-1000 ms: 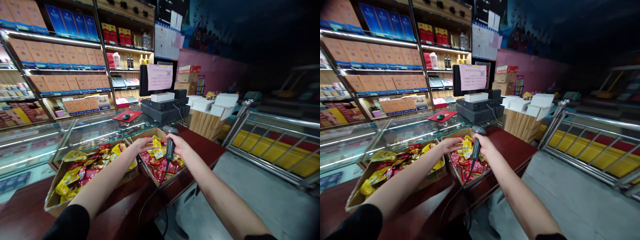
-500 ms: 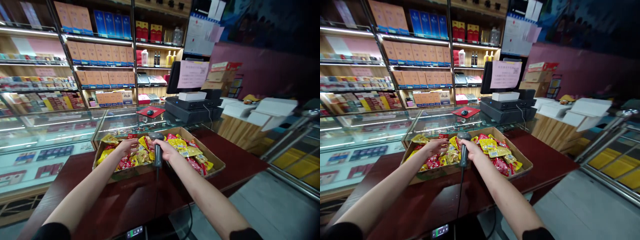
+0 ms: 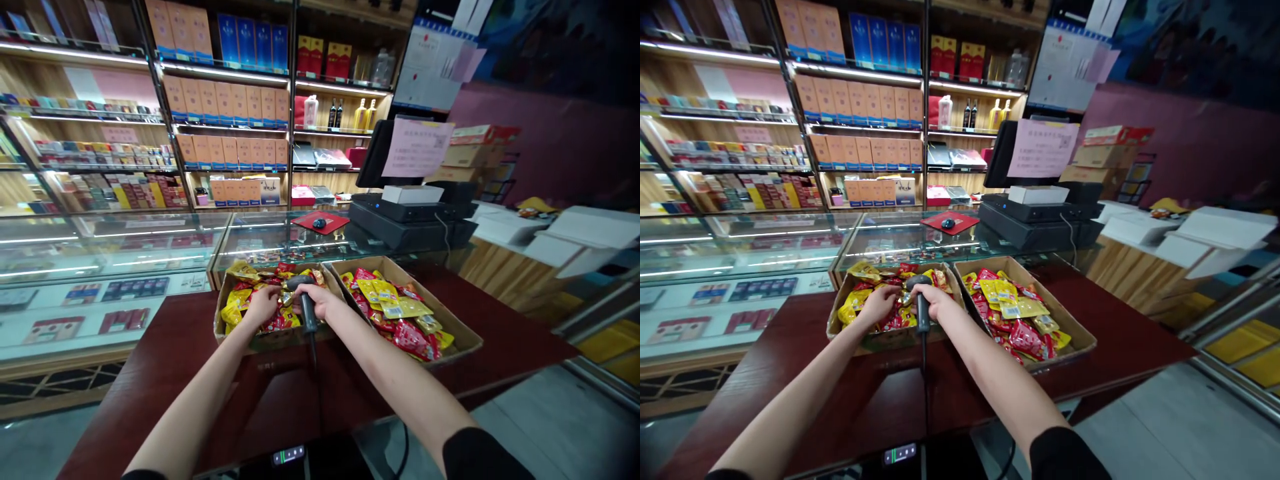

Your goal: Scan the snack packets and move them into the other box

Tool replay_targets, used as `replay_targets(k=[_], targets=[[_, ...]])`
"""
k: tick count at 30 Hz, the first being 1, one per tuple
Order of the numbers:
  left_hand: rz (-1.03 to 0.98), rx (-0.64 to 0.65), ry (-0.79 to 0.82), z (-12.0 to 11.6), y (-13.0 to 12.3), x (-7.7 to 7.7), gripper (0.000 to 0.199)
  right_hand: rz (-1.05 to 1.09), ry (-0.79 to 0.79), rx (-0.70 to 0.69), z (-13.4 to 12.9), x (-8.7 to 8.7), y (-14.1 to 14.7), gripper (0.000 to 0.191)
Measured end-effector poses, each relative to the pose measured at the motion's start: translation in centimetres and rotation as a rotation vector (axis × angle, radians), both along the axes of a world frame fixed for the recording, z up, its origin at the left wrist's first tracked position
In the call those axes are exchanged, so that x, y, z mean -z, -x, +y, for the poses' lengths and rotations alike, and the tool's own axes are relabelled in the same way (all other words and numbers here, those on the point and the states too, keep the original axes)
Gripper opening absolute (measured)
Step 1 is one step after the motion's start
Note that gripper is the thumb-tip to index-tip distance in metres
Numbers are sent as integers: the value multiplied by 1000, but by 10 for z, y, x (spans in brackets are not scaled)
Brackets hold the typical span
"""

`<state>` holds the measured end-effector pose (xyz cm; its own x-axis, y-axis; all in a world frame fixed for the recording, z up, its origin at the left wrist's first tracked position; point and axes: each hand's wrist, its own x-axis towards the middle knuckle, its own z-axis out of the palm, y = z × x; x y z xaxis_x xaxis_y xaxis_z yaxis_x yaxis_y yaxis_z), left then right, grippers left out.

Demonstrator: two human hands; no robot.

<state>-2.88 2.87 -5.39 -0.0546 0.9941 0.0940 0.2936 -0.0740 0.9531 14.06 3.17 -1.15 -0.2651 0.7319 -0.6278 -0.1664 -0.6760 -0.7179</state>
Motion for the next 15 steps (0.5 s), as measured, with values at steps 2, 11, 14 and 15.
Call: replay_targets(k=[2,11,14,15], targets=[[40,9,2,-1,0,-3,26,-8,-3,-1,3,3,3,7],[172,68,42,-7,0,-3,26,111,-54,100,-15,-15,-8,5],[200,80,104,-8,-4,-8,45,220,-120,235,-27,-27,-17,5],[164,87,138,-8,-7,-12,49,255,-150,278,-31,-30,-19,6]])
